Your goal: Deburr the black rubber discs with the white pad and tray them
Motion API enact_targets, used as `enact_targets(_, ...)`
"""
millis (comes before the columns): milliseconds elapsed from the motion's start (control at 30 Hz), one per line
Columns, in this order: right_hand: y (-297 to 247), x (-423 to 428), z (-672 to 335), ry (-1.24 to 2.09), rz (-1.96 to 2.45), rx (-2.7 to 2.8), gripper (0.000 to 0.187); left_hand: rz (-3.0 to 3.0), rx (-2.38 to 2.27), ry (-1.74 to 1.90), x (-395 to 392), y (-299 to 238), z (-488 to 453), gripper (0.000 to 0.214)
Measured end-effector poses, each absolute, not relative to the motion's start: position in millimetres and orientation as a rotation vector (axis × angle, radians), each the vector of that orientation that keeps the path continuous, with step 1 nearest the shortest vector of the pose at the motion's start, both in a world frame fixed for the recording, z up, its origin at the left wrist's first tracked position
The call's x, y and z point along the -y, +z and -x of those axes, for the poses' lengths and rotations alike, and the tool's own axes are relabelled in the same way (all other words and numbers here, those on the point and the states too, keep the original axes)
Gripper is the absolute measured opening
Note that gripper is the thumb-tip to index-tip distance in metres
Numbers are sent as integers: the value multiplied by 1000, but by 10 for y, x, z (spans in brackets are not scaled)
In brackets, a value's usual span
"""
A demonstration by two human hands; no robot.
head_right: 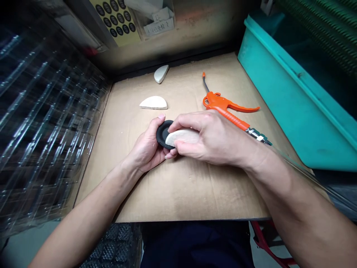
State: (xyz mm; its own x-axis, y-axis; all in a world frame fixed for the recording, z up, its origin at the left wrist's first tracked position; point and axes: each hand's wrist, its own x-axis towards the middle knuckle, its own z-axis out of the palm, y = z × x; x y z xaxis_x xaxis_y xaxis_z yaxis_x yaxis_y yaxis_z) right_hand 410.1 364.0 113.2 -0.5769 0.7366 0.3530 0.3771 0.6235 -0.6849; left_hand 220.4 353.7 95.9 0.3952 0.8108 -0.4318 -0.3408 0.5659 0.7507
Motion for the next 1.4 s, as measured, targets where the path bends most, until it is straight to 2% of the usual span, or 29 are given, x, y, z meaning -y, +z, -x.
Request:
enact_targets(233,1124,-3637,-4042,454,953,2153,21,-616,-843,770,-3553,961,-2193,51)
enact_targets(467,1173,-3639,-4130,877,940,2225,14,-613,-887,783,-3527,968,-2210,52)
enact_targets(700,1137,-3641,-4089,545,963,2119,20,-657,-856,762,-3528,982,-2208,49)
enact_targets(900,1179,-3606,-4040,896,950,2135,16,-519,-834,814,-3566,946,-2162,51)
enact_targets(1000,1145,-3671,-4118,747,1145,2083,15,-442,-821,903,-3594,971,-2127,56)
enact_targets(1133,1001,-3702,-4093,560,1285,2102,25,-349,-887,1127,-3632,1007,-2068,54)
enact_targets(1267,893,-3667,-3993,567,1220,2199,27,-283,-919,1280,-3677,1012,-1995,54)
enact_targets(1400,841,-3763,-4148,431,1093,2181,30,-253,-901,1347,-3719,1006,-1923,53)
